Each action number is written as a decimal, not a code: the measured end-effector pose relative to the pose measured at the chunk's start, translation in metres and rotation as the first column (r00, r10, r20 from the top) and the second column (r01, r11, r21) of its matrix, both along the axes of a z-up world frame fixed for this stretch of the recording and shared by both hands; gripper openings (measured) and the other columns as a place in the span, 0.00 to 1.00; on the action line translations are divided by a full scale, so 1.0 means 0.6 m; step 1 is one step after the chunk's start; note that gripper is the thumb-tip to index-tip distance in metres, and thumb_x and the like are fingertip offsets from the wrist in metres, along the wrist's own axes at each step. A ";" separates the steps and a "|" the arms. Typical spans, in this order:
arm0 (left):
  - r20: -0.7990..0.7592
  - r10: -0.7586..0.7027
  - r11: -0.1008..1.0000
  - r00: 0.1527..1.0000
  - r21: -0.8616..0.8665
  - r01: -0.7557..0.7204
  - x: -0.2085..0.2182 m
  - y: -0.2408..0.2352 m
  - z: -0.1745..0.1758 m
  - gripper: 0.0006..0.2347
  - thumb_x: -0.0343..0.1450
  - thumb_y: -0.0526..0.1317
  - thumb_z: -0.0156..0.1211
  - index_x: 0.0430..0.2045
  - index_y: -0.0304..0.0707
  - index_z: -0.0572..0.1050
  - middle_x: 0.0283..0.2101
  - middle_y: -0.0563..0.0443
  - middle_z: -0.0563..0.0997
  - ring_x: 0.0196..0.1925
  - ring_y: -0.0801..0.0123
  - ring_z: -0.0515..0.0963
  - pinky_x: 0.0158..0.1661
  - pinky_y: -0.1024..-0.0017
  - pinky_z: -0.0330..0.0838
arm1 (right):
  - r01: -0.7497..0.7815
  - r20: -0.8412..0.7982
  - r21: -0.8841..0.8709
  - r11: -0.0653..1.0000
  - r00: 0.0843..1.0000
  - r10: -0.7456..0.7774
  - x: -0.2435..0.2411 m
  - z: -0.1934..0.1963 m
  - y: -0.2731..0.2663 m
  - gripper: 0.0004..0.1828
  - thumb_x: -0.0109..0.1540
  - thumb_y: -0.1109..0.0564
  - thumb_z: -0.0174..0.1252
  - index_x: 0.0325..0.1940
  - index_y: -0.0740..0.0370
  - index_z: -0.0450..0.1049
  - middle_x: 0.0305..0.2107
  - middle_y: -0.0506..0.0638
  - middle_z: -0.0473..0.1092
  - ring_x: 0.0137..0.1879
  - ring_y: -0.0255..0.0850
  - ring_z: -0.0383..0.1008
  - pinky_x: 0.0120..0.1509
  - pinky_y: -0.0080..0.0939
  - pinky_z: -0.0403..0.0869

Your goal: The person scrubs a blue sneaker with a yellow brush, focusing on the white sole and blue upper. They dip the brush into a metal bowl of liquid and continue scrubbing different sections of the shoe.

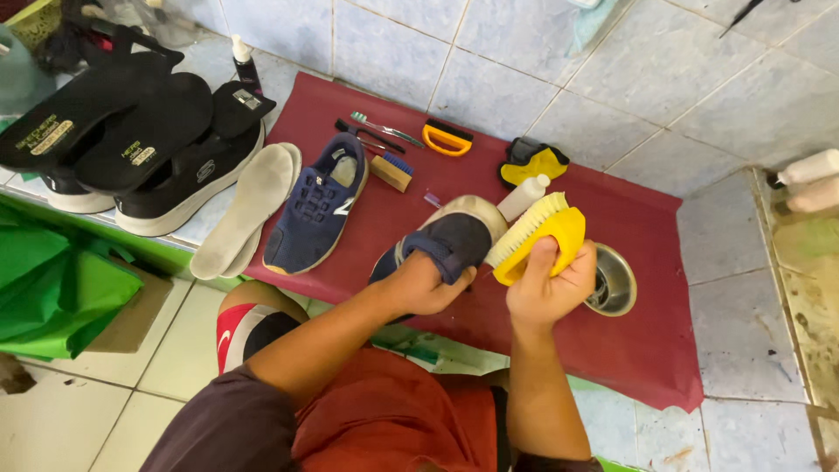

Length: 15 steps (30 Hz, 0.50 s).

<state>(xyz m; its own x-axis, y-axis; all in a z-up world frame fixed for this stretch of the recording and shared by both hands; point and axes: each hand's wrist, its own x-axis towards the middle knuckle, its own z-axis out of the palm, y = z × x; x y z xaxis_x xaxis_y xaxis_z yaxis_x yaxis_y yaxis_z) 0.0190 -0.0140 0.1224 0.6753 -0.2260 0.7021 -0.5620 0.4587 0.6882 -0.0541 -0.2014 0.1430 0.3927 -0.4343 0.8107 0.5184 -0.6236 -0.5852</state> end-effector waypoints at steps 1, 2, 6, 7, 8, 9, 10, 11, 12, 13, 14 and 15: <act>-0.009 -0.012 1.000 1.000 0.000 0.012 0.004 0.001 -0.003 0.05 0.69 0.28 0.61 0.35 0.24 0.82 0.35 0.38 0.83 0.40 0.67 0.81 0.42 0.58 0.78 | 0.002 0.029 -0.007 1.000 1.000 -0.002 0.006 0.007 -0.003 0.18 0.68 0.53 0.60 0.32 0.66 0.65 0.18 0.53 0.63 0.25 0.33 0.63 0.30 0.36 0.66; -0.007 -0.021 1.000 1.000 0.007 0.021 0.006 0.002 -0.005 0.05 0.69 0.28 0.61 0.35 0.24 0.82 0.35 0.38 0.83 0.40 0.67 0.81 0.42 0.58 0.78 | 0.011 0.032 0.000 1.000 0.999 -0.011 -0.002 -0.026 0.013 0.18 0.68 0.53 0.60 0.32 0.66 0.65 0.18 0.53 0.63 0.25 0.33 0.63 0.30 0.36 0.66; -0.017 -0.039 0.999 0.999 -0.011 0.039 0.026 -0.004 -0.006 0.05 0.69 0.28 0.61 0.34 0.24 0.82 0.35 0.39 0.83 0.39 0.68 0.81 0.42 0.60 0.78 | -0.102 -0.055 0.094 0.990 0.993 0.108 0.005 -0.039 0.023 0.17 0.66 0.57 0.62 0.27 0.64 0.64 0.14 0.50 0.63 0.23 0.31 0.63 0.26 0.34 0.65; -0.024 -0.050 0.999 0.998 -0.012 0.050 0.029 -0.004 -0.007 0.05 0.69 0.27 0.61 0.34 0.24 0.82 0.34 0.40 0.83 0.39 0.69 0.81 0.42 0.61 0.78 | -0.097 -0.008 0.119 0.988 0.995 0.099 0.008 -0.018 0.017 0.15 0.66 0.57 0.60 0.29 0.64 0.65 0.16 0.47 0.64 0.23 0.30 0.64 0.27 0.33 0.66; -0.021 -0.057 0.998 0.998 -0.007 0.057 0.032 -0.005 -0.007 0.05 0.69 0.27 0.61 0.34 0.24 0.82 0.34 0.40 0.83 0.39 0.69 0.81 0.42 0.61 0.78 | -0.091 -0.004 0.123 0.988 0.996 0.092 0.013 -0.019 0.007 0.15 0.66 0.57 0.60 0.29 0.64 0.65 0.16 0.47 0.64 0.23 0.30 0.64 0.27 0.33 0.66; -0.033 -0.067 0.998 0.997 -0.004 0.067 0.030 -0.004 -0.008 0.05 0.69 0.27 0.61 0.34 0.24 0.82 0.34 0.40 0.83 0.39 0.69 0.81 0.42 0.62 0.78 | -0.050 0.006 0.096 0.994 0.999 0.050 0.013 -0.022 0.000 0.15 0.66 0.56 0.61 0.30 0.65 0.66 0.17 0.50 0.63 0.23 0.34 0.66 0.28 0.34 0.67; -0.045 -0.077 0.997 0.996 -0.001 0.077 0.029 -0.002 -0.008 0.05 0.69 0.27 0.60 0.34 0.23 0.82 0.34 0.40 0.83 0.38 0.70 0.80 0.42 0.62 0.78 | -0.009 0.017 0.069 0.998 1.000 0.008 0.014 -0.024 -0.007 0.15 0.66 0.55 0.61 0.31 0.66 0.67 0.18 0.53 0.63 0.23 0.39 0.69 0.29 0.36 0.67; -0.041 -0.085 0.996 0.996 0.004 0.085 0.031 -0.002 -0.007 0.05 0.69 0.27 0.60 0.34 0.23 0.82 0.34 0.40 0.83 0.38 0.70 0.80 0.42 0.62 0.78 | -0.002 0.021 0.073 0.997 1.000 0.000 0.007 -0.040 0.014 0.15 0.66 0.55 0.61 0.31 0.66 0.67 0.18 0.53 0.63 0.23 0.39 0.69 0.29 0.36 0.67; -0.049 -0.096 0.995 0.994 0.003 0.096 0.033 -0.003 -0.006 0.05 0.69 0.27 0.60 0.34 0.23 0.82 0.34 0.41 0.83 0.38 0.70 0.80 0.42 0.63 0.78 | -0.054 -0.053 0.085 0.995 0.997 0.059 0.001 -0.056 0.035 0.16 0.66 0.56 0.62 0.28 0.64 0.65 0.15 0.53 0.63 0.22 0.36 0.66 0.27 0.36 0.66; -0.055 -0.101 0.995 0.993 -0.004 0.101 0.035 -0.006 -0.004 0.05 0.69 0.27 0.60 0.34 0.23 0.82 0.33 0.41 0.83 0.38 0.71 0.80 0.42 0.64 0.78 | -0.111 -0.127 0.095 0.989 0.984 0.123 -0.004 -0.070 0.052 0.18 0.65 0.58 0.62 0.25 0.63 0.63 0.13 0.53 0.63 0.20 0.33 0.63 0.24 0.35 0.65; -0.049 -0.103 0.995 0.993 -0.004 0.103 0.023 -0.007 0.008 0.05 0.69 0.27 0.60 0.34 0.23 0.82 0.33 0.41 0.83 0.38 0.71 0.80 0.42 0.64 0.78 | -0.110 -0.122 0.094 0.990 0.985 0.121 0.005 -0.055 0.038 0.18 0.65 0.58 0.62 0.25 0.63 0.63 0.13 0.53 0.63 0.20 0.33 0.63 0.24 0.35 0.65; -0.007 -0.100 0.993 0.995 0.054 0.101 0.008 -0.007 0.019 0.04 0.69 0.27 0.62 0.33 0.24 0.81 0.34 0.38 0.83 0.39 0.66 0.82 0.41 0.60 0.78 | -0.085 -0.069 0.104 0.991 0.993 0.092 0.011 -0.042 0.027 0.17 0.65 0.57 0.62 0.26 0.63 0.64 0.13 0.51 0.63 0.20 0.33 0.64 0.25 0.33 0.65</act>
